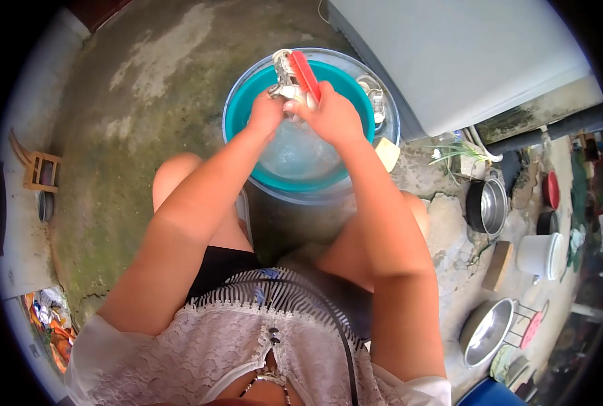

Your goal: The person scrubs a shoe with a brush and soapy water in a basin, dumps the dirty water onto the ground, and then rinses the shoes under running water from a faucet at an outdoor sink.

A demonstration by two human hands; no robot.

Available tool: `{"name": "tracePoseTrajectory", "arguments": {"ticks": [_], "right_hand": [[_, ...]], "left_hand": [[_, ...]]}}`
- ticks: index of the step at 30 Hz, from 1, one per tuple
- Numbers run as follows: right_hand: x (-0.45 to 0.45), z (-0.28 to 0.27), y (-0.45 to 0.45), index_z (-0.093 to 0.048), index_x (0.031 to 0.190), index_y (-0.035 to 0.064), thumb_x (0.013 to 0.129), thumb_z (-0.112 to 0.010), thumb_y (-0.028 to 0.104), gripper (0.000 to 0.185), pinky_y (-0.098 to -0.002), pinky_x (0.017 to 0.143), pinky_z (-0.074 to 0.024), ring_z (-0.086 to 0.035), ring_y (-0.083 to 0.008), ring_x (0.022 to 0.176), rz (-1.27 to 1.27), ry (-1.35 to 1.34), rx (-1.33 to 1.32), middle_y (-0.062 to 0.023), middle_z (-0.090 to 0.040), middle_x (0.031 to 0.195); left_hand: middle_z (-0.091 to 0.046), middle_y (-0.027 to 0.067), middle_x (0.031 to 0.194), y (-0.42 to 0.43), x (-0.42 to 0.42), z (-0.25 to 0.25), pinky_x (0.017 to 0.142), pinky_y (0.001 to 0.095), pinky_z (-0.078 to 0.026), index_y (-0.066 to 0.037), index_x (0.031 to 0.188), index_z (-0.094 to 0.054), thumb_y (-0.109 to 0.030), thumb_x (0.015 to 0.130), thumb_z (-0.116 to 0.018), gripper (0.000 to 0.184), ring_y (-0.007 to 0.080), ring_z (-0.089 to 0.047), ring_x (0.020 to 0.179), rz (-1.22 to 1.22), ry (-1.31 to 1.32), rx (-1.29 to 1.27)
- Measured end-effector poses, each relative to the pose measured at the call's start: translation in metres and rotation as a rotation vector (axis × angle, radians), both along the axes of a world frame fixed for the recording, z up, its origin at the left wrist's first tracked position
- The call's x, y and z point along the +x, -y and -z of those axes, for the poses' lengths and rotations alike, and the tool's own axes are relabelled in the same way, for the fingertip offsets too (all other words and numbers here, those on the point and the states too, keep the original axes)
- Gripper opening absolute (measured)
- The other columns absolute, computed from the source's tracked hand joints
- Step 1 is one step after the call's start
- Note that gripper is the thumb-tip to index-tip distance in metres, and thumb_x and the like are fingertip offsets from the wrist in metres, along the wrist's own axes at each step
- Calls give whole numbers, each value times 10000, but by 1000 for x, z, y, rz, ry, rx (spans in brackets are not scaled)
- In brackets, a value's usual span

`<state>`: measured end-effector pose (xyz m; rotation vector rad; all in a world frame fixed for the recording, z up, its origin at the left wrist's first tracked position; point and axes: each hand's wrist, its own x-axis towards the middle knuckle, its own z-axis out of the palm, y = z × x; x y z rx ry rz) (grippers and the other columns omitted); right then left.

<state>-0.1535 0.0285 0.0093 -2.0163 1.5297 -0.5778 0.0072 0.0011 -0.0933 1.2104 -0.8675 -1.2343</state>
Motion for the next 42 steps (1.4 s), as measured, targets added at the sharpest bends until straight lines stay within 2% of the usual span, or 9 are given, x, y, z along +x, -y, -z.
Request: {"name": "tracePoseTrajectory", "arguments": {"ticks": [3,6,9,15,19,25,28,33,42], "right_hand": [[-15,-7,16,-614,1153,3,789,-758,645,752,-407,768,-534,-706,-308,850,78,241,-56,-159,-709,887],[-19,-30,12,-621,1163,0,829,-754,580,682,-416,766,-531,-695,-325,827,145,120,-123,-165,-709,887],[-24,-30,14,-650,1128,27,887,-744,391,445,-421,771,-524,-688,-327,817,183,115,-200,-155,-713,875],[-24,-12,1,-709,1094,54,907,-732,247,270,-370,742,-514,-677,-298,791,84,565,89,-151,-721,897],[-15,2,2,-716,1123,55,866,-781,262,337,-332,727,-511,-653,-205,768,-110,250,-233,-94,-698,854],[-24,8,18,-682,1055,39,845,-686,144,235,-320,732,-513,-640,-182,765,-65,487,101,-87,-682,869],[-23,4,18,-657,1028,35,853,-677,142,206,-324,730,-514,-648,-186,764,-27,482,88,-95,-686,868],[-12,0,11,-659,1023,38,865,-663,123,180,-336,713,-520,-666,-210,748,-152,254,-302,-114,-697,869],[-24,-4,19,-671,934,31,913,-691,140,112,-266,569,-447,-546,-93,605,-27,635,295,-7,-640,758]], "left_hand": [[-736,121,1054,2,-3,-64,775,366,-557,-34,1147,-693,-162,943,-608,256,235,-712,892,72,109,-32],[-728,149,1039,35,15,-64,768,407,-550,-54,1074,-695,-181,876,-664,237,314,-708,850,86,709,-172],[-713,122,990,13,17,-109,752,344,-523,-32,1009,-662,-143,839,-702,206,232,-687,872,43,889,-79],[-613,139,959,1,16,-82,769,394,-497,-47,912,-656,-122,734,-739,210,318,-620,880,126,1024,-266],[-631,180,1024,-12,4,-85,819,427,-514,-28,952,-661,-122,740,-773,258,364,-630,947,172,1056,-321],[-651,204,1078,-8,4,-97,867,446,-529,0,1078,-648,-97,771,-765,342,394,-641,1021,274,998,-543],[-680,218,1067,-2,9,-96,835,463,-538,-7,1088,-652,-109,784,-747,335,401,-662,976,425,803,-178],[-703,228,1000,-5,4,-96,784,466,-556,-15,1037,-682,-94,741,-757,315,408,-680,914,278,1214,-223],[-681,191,1016,-11,1,-96,805,469,-537,-15,990,-669,6,717,-708,277,394,-661,937,206,1208,-505]]}}
